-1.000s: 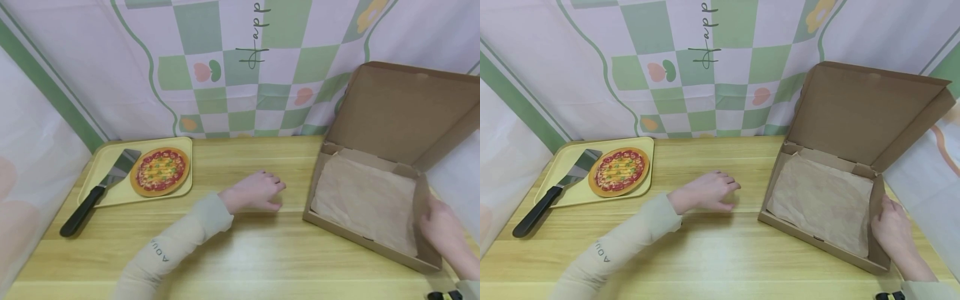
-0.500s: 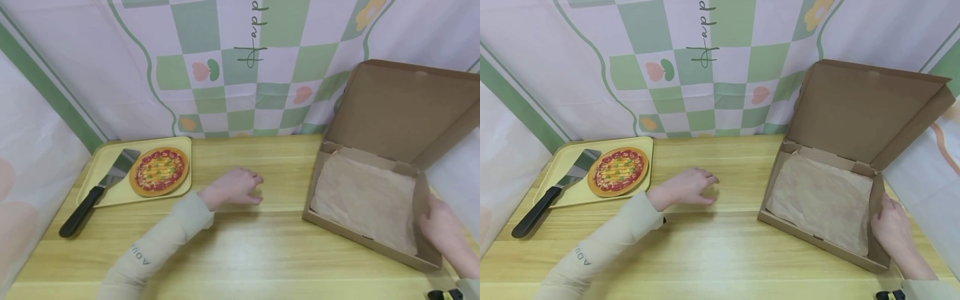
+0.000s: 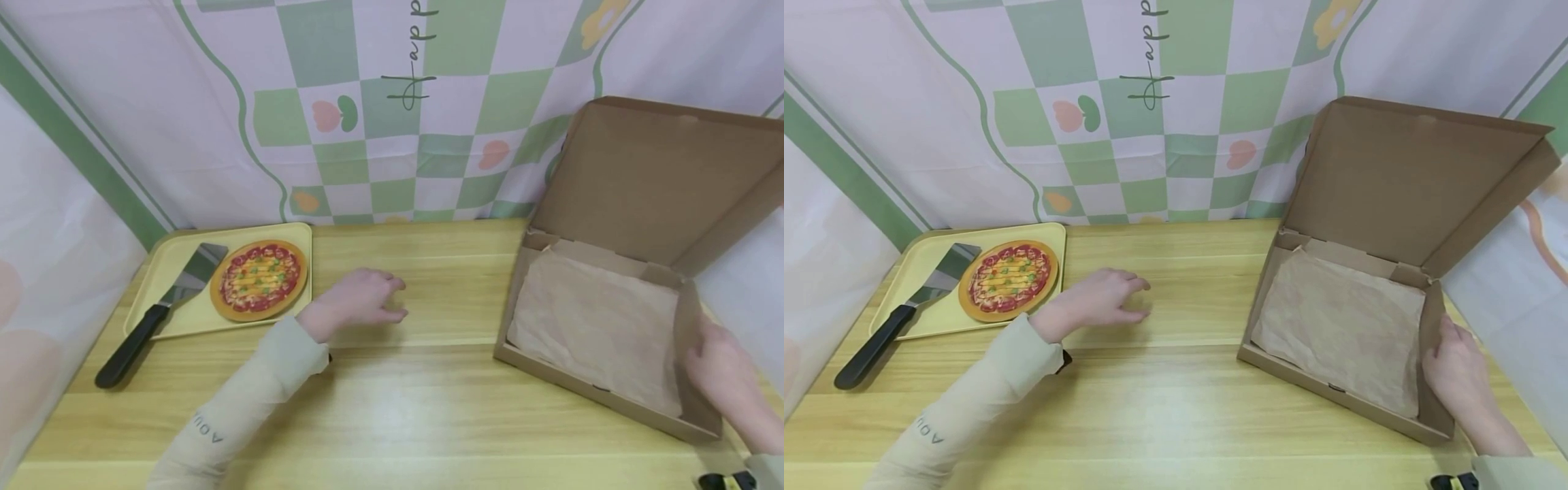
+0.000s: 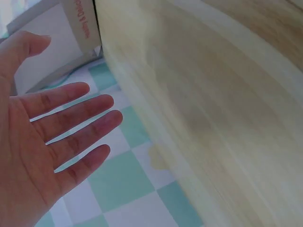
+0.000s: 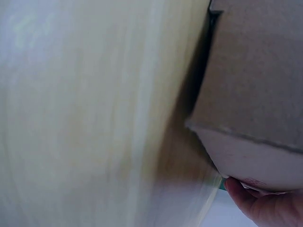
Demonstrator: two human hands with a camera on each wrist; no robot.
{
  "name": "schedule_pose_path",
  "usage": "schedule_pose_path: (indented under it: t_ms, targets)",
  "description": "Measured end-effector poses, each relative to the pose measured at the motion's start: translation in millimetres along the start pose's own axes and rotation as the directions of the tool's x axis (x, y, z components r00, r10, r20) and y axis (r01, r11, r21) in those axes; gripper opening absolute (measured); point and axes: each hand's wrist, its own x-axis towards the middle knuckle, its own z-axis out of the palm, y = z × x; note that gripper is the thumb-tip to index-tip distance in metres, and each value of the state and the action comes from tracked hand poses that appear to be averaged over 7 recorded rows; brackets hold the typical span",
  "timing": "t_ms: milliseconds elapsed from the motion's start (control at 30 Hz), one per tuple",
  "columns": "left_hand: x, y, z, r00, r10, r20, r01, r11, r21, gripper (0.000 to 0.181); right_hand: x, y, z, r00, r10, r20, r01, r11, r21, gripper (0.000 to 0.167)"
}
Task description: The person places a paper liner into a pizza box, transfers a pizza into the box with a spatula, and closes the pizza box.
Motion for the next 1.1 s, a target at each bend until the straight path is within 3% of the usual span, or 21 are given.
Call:
schedule_pose_path:
  t_ms: [333,733,1100]
  targets:
    - [-12.6,-15.8,-13.0,0.996,-0.079,-0.029,0.078,0.996,-0.039,0.049,0.9,-1,-2,0.999,-0.024,-0.025,0.025,1.000,0.012,0.050]
    - [-32.3,-34.6,-24.0,0.982,-0.167,-0.083,0.164,0.986,-0.041,0.051,0.2,2,1,1.000,-0.003,0.004,0.003,1.000,0.019,0.061]
    - [-58.0,-55.2,-25.1,0.964,-0.259,-0.060,0.257,0.966,-0.040,0.049,0.2,4,2,1.000,-0.013,-0.004,0.014,1.000,0.019,0.061]
